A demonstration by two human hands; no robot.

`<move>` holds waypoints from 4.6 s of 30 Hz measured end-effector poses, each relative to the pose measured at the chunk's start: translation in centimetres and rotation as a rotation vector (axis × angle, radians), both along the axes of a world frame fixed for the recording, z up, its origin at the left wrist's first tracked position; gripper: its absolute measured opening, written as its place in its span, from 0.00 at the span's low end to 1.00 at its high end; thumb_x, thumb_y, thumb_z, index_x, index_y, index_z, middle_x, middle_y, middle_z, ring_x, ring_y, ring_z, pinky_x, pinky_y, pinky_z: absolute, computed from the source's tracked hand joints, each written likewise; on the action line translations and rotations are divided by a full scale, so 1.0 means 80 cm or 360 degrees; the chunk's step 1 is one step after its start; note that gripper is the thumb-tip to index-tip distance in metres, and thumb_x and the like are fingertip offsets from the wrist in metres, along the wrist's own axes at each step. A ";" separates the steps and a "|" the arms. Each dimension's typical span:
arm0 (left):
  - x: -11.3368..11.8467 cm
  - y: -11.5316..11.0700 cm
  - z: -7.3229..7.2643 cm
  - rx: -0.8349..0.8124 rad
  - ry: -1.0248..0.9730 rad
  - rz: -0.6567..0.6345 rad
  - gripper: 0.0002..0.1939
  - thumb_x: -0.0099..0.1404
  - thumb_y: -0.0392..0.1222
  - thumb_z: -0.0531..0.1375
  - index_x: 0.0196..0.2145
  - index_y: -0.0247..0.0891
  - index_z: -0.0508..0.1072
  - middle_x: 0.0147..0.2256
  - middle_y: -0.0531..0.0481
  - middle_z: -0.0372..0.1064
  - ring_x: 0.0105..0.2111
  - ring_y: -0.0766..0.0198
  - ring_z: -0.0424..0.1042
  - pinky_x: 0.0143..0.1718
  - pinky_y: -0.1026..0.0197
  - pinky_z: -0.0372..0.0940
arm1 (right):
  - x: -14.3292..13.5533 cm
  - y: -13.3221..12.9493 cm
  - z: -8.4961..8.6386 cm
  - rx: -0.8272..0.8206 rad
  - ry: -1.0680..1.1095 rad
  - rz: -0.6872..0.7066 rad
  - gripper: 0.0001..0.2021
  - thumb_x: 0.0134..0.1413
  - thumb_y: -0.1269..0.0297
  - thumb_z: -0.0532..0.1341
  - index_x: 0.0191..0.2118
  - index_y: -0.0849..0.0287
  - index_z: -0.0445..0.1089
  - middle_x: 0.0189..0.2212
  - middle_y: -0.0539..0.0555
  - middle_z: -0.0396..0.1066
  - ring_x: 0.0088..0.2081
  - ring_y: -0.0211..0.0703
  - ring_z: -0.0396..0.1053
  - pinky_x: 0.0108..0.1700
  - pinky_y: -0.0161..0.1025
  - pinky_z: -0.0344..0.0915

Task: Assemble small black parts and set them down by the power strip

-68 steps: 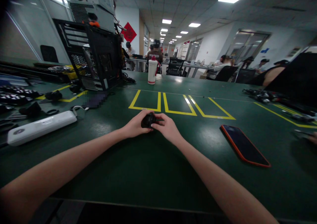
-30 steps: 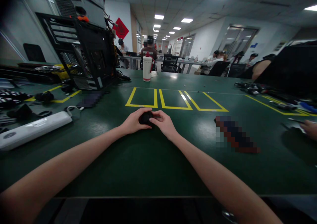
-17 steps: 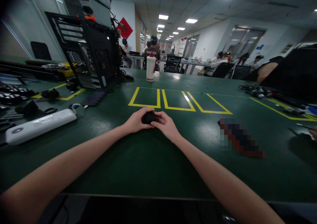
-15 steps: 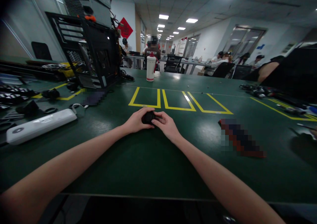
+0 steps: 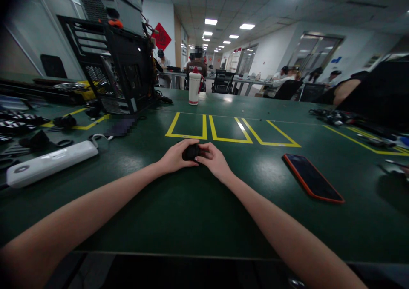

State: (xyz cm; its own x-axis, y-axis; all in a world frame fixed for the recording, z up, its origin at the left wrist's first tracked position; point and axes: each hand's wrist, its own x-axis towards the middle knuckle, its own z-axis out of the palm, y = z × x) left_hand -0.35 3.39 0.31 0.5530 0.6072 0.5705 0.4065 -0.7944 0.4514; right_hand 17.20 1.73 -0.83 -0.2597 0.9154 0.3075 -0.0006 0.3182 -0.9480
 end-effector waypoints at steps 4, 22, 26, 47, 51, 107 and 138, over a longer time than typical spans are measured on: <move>0.000 -0.002 0.001 -0.0008 0.0029 0.0017 0.33 0.49 0.45 0.63 0.51 0.42 0.55 0.49 0.46 0.59 0.49 0.56 0.60 0.50 0.52 0.56 | 0.000 0.001 0.000 -0.0034 0.0006 0.0004 0.17 0.37 0.68 0.64 0.38 0.56 0.62 0.38 0.50 0.66 0.42 0.40 0.67 0.49 0.44 0.62; 0.001 -0.002 0.000 -0.0035 -0.0050 -0.0075 0.33 0.50 0.40 0.62 0.51 0.40 0.54 0.51 0.44 0.58 0.52 0.56 0.58 0.52 0.51 0.55 | -0.001 0.000 0.002 0.0031 -0.0037 -0.0042 0.18 0.36 0.67 0.65 0.38 0.56 0.64 0.37 0.50 0.67 0.41 0.41 0.66 0.49 0.45 0.60; 0.001 0.000 -0.001 -0.0024 -0.0046 -0.0069 0.33 0.49 0.40 0.63 0.51 0.39 0.54 0.50 0.45 0.58 0.51 0.57 0.58 0.52 0.52 0.55 | -0.003 -0.001 0.002 0.0013 -0.0003 -0.0075 0.13 0.40 0.65 0.63 0.37 0.56 0.65 0.36 0.50 0.68 0.42 0.40 0.66 0.49 0.44 0.60; 0.004 0.000 0.000 0.0023 0.0001 -0.0077 0.32 0.49 0.35 0.60 0.51 0.42 0.54 0.50 0.47 0.58 0.50 0.58 0.59 0.52 0.53 0.56 | -0.002 -0.003 0.005 -0.0081 0.0008 -0.0108 0.12 0.42 0.63 0.62 0.37 0.56 0.65 0.36 0.51 0.68 0.40 0.40 0.67 0.48 0.45 0.61; 0.004 0.001 0.000 0.0006 -0.0001 -0.0064 0.32 0.48 0.35 0.61 0.51 0.42 0.55 0.50 0.47 0.59 0.50 0.58 0.60 0.51 0.53 0.56 | 0.000 0.003 0.003 -0.0130 -0.0031 -0.0152 0.16 0.41 0.63 0.63 0.40 0.58 0.65 0.37 0.53 0.69 0.41 0.41 0.66 0.49 0.46 0.60; 0.004 0.003 -0.003 -0.0008 -0.0024 -0.0018 0.32 0.48 0.36 0.61 0.51 0.41 0.55 0.49 0.47 0.60 0.48 0.58 0.61 0.49 0.54 0.57 | -0.002 0.003 0.000 -0.0037 -0.0059 -0.0109 0.16 0.39 0.65 0.64 0.38 0.57 0.65 0.39 0.52 0.68 0.42 0.42 0.67 0.48 0.45 0.61; 0.004 -0.002 0.002 -0.0063 -0.0023 0.0004 0.33 0.47 0.34 0.61 0.50 0.41 0.55 0.49 0.47 0.60 0.49 0.56 0.61 0.50 0.53 0.57 | -0.005 0.003 0.006 -0.0118 -0.0072 -0.0112 0.18 0.39 0.65 0.64 0.41 0.57 0.64 0.40 0.53 0.68 0.41 0.42 0.67 0.48 0.46 0.62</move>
